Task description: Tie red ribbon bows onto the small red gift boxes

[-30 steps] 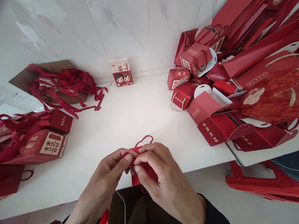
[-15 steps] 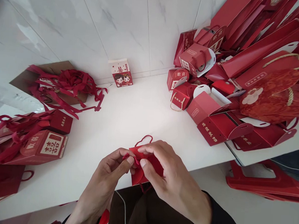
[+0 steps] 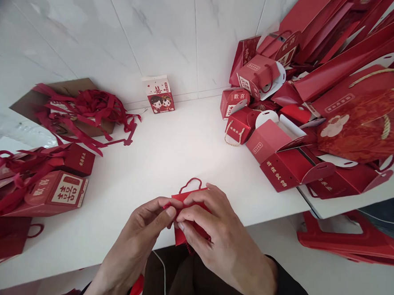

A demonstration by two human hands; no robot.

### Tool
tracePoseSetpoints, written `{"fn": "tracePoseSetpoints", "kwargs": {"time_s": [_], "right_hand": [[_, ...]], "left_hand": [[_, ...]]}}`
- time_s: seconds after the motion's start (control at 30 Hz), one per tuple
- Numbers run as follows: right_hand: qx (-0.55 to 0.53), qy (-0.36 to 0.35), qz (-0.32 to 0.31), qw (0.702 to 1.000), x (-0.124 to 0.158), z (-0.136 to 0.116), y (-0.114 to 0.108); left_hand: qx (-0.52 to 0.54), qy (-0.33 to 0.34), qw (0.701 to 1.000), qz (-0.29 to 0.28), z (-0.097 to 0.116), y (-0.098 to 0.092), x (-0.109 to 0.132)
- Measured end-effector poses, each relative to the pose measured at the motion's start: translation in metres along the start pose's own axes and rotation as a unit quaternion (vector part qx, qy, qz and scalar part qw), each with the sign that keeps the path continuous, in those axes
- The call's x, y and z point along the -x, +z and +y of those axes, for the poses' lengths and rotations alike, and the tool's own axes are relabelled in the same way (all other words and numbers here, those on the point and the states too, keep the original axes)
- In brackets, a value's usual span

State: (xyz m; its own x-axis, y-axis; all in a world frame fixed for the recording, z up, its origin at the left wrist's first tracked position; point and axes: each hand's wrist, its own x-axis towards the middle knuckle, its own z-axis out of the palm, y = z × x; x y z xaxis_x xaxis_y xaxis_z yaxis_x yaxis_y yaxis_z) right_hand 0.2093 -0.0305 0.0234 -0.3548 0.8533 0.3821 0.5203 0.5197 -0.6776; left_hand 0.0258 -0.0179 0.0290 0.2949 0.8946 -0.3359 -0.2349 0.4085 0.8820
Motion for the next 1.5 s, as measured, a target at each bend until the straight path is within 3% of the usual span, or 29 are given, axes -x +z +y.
{"fn": "tracePoseSetpoints", "kwargs": {"time_s": [0.17, 0.3, 0.4, 0.5, 0.6, 0.67, 0.83, 1.1, 1.5], "right_hand": [[-0.031, 0.066, -0.053, 0.996, 0.0, 0.003, 0.0], [-0.035, 0.079, -0.036, 0.996, -0.003, 0.006, 0.002], [-0.047, 0.096, -0.029, 0.994, -0.005, 0.006, 0.003], [-0.08, 0.109, -0.044, 0.99, -0.006, 0.002, 0.0], [-0.1, 0.168, -0.047, 0.98, -0.008, 0.0, -0.005], [-0.11, 0.196, -0.056, 0.973, -0.009, 0.0, -0.008], [-0.097, 0.146, -0.099, 0.979, -0.011, 0.001, -0.012], [-0.026, 0.19, -0.083, 0.978, -0.01, 0.006, -0.019], [0.07, 0.24, -0.054, 0.967, 0.001, 0.035, -0.025]], "left_hand": [[-0.058, -0.002, 0.998, 0.002, -0.001, -0.003, 0.002], [-0.189, 0.06, 0.979, 0.042, -0.005, 0.0, 0.002], [-0.291, 0.142, 0.941, 0.095, -0.013, 0.004, 0.001], [-0.384, 0.253, 0.878, 0.129, -0.023, 0.008, 0.0], [-0.427, 0.326, 0.83, 0.147, -0.033, 0.009, 0.0], [-0.438, 0.356, 0.813, 0.146, -0.039, 0.008, 0.001], [-0.426, 0.401, 0.802, 0.123, -0.046, 0.004, 0.003], [-0.462, 0.468, 0.731, 0.182, -0.045, 0.001, 0.006], [-0.472, 0.388, 0.761, 0.221, -0.065, -0.004, 0.024]]}}
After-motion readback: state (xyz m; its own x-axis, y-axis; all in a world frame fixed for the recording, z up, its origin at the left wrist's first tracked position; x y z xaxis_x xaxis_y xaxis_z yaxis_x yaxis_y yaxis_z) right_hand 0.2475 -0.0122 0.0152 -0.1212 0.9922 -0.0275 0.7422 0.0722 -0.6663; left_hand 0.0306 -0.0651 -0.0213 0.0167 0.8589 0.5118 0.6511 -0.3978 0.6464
